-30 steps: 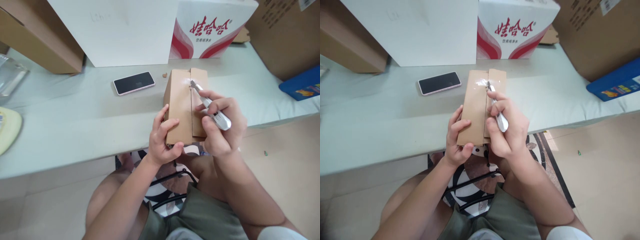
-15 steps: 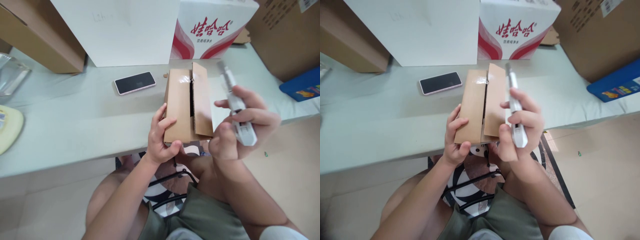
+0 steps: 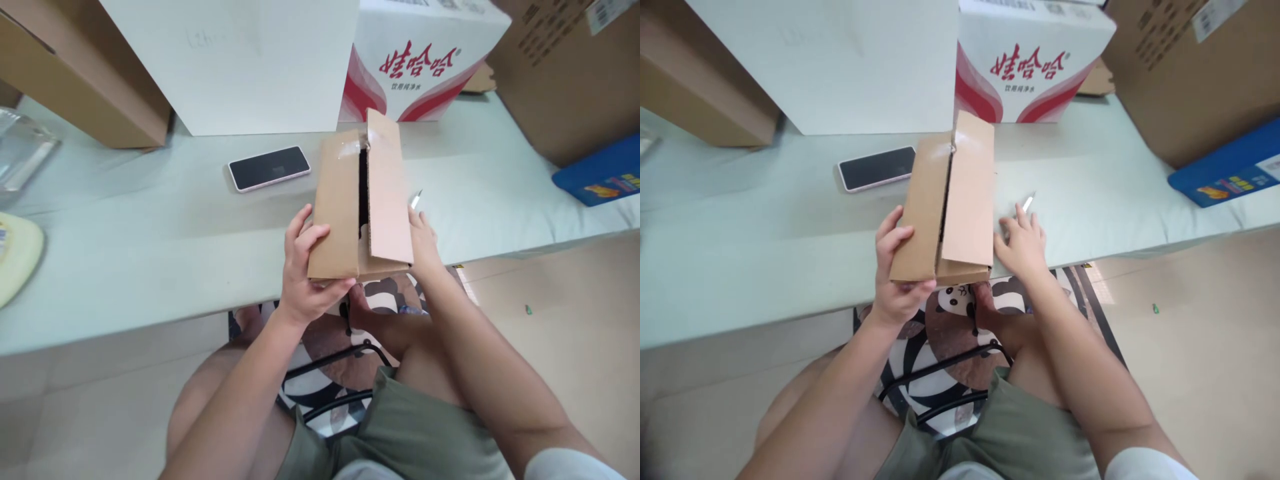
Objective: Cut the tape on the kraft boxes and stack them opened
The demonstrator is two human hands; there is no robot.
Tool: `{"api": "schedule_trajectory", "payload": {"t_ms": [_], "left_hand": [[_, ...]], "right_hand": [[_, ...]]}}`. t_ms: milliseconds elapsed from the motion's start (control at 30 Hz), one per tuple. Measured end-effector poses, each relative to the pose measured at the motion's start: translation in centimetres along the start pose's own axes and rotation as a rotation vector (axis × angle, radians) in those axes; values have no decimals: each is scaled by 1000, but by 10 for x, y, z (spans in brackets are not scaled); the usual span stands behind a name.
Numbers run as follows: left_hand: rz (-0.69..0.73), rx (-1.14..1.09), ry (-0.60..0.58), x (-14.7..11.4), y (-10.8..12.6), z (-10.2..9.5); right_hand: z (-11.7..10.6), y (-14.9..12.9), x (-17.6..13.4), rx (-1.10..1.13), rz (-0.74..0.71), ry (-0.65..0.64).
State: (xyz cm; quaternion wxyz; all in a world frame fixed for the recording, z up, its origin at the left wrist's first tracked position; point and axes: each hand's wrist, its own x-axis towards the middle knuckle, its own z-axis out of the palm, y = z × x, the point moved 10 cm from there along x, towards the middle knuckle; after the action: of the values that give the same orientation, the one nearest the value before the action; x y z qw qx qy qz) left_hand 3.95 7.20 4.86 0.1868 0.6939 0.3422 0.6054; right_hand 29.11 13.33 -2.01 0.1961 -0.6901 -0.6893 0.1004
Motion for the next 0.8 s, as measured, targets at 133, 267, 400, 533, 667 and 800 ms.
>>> {"api": "schedule_trajectory", "payload": {"t_ms": [133,267,400,533,667,800], "left_hand": [[-91,14,101,-2,-12,-15],[-272,-71,294,-6,-35,-42],[-537,-214,491,-16,-67,-57],[-737,-242,636,-29,-87,-64],[-880,-288,680,-39,-97,-61],[-908,-274,615,-38,-96,-59]], "right_hand": [[-8,-5,-9,-1,63,24],[-13,-23,-10,238,-52,12],[-14,-26,-12,655,-26,-36],[-12,-15,-18,736,123,-15],[-10,-6,-17,764,172,26],[-32,-13,-16,962,33,226]]}}
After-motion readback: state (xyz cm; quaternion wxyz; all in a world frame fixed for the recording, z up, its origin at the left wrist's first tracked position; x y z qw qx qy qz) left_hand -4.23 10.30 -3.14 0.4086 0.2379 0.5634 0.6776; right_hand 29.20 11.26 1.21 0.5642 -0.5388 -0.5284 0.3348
